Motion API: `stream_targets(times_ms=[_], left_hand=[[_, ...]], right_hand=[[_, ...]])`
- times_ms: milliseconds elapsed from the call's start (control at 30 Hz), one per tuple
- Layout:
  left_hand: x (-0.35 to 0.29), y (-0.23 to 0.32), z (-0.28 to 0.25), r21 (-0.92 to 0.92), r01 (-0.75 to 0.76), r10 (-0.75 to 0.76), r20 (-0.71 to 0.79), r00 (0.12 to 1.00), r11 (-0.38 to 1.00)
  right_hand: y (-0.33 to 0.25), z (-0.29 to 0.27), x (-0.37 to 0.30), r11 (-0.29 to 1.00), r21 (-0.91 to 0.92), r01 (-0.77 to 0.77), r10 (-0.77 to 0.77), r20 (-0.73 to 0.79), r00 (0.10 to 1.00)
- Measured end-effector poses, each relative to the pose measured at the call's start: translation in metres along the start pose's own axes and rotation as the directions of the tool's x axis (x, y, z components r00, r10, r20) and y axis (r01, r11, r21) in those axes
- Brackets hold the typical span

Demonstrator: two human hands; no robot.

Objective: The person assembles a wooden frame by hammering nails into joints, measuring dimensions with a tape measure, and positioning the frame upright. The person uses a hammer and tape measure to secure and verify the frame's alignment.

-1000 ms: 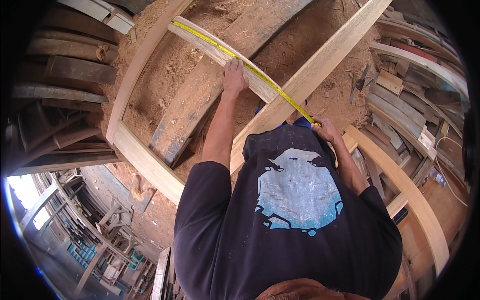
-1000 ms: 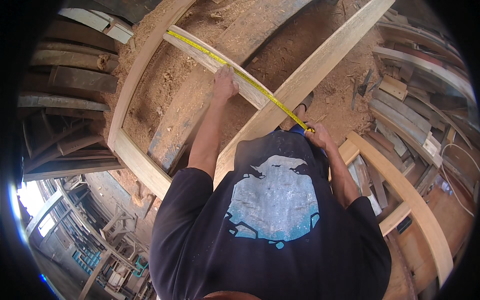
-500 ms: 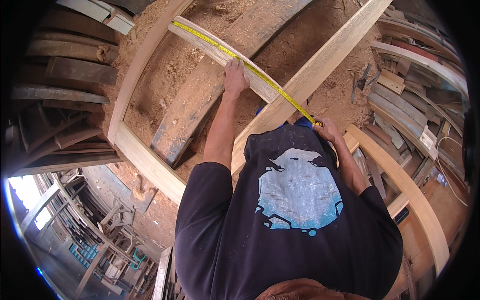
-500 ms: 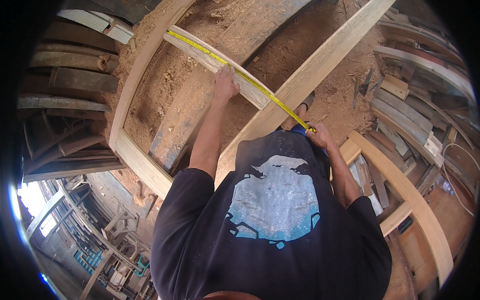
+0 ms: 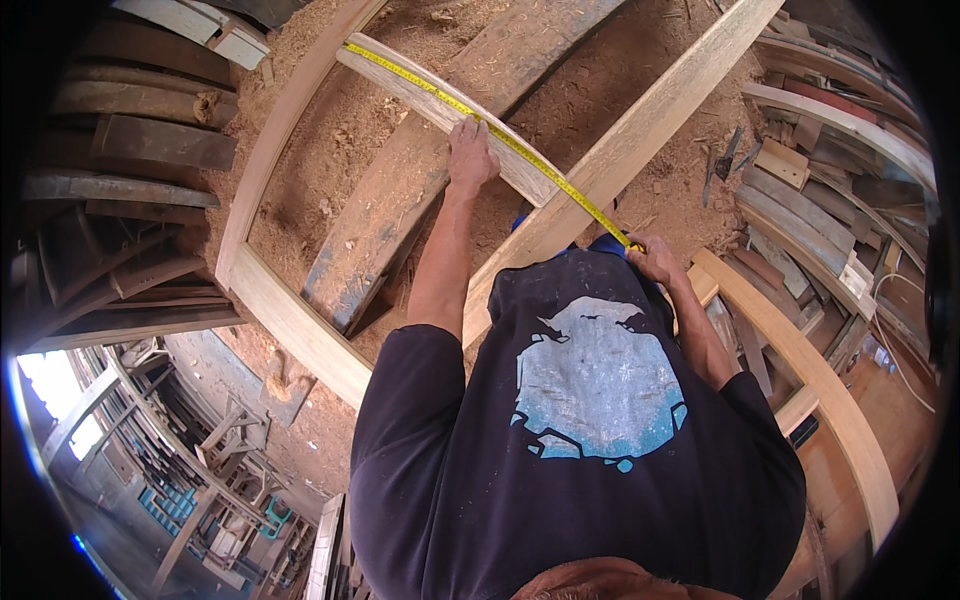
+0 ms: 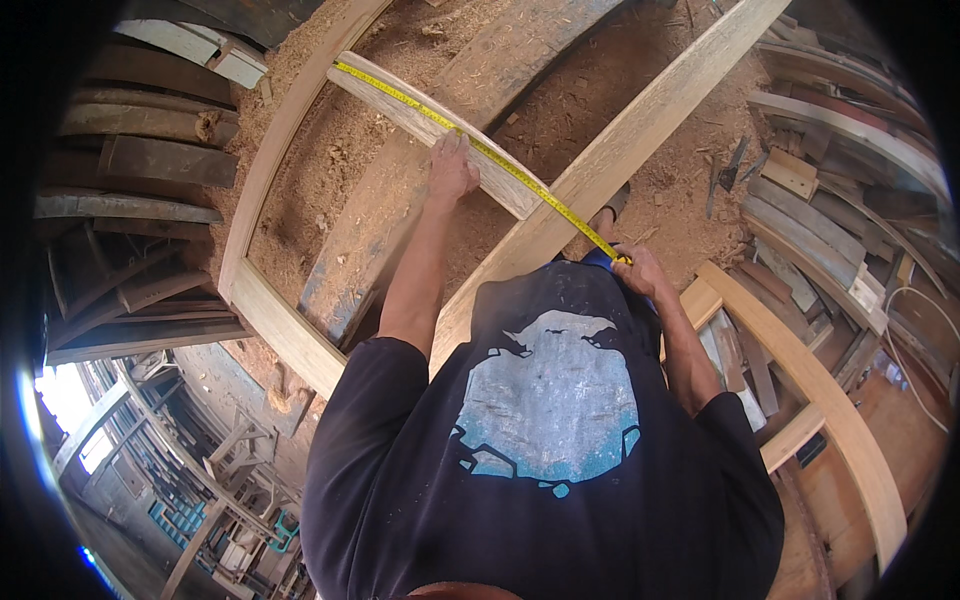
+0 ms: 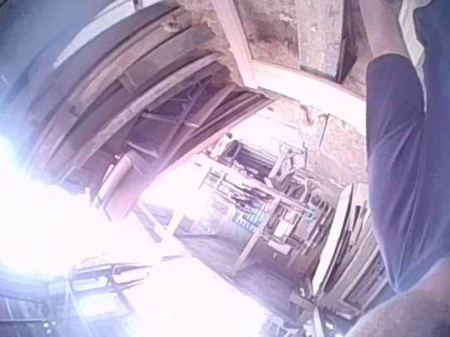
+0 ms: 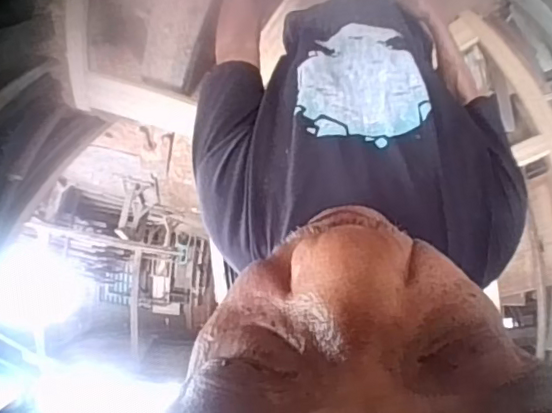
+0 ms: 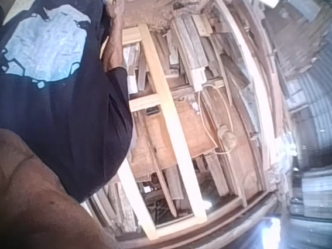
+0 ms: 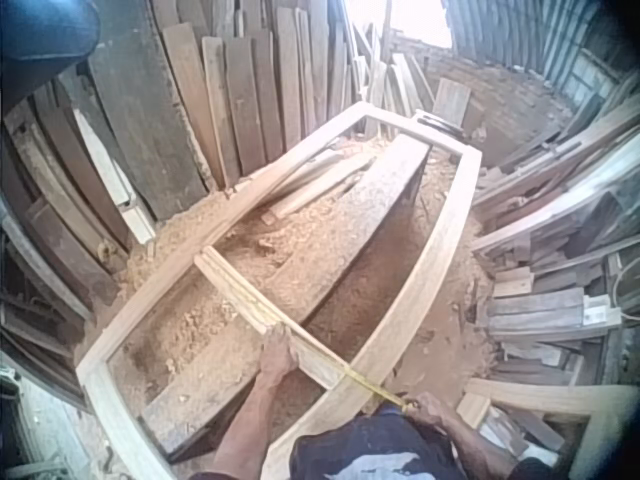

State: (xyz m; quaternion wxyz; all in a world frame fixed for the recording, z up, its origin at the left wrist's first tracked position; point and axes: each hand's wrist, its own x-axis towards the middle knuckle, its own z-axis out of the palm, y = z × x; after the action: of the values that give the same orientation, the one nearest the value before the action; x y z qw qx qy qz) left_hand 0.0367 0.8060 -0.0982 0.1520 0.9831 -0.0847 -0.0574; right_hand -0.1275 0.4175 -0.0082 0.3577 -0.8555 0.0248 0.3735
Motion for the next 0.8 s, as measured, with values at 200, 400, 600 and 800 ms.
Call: stream_targets(times_ms=[200,400,600,800], left_hand=[[-0.001,-0.003,0.002,-0.015,-0.017,0.016,-0.026,1.000,1.000],[-0.001,-0.002,0.002,-0.033,-0.030,0.028,-0.050,0.998,0.999],[0.000,-0.003,0.002,-0.009,-0.048,0.047,-0.064,0.997,0.999],[0.000,-0.003,0.003,-0.042,-0.040,0.037,-0.069,0.997,0.998]], right_hand=[[-0.002,-0.001,-0.001,1.000,0.013,0.011,-0.011,-0.010,1.000],[0.005,0.003,0.000,1.000,-0.017,0.019,-0.019,-0.034,0.999],[0.001,0.001,0.000,0.999,-0.015,0.032,-0.033,-0.026,0.999],[0.002,0.001,0.000,0.998,-0.020,0.052,-0.052,-0.036,0.998]])
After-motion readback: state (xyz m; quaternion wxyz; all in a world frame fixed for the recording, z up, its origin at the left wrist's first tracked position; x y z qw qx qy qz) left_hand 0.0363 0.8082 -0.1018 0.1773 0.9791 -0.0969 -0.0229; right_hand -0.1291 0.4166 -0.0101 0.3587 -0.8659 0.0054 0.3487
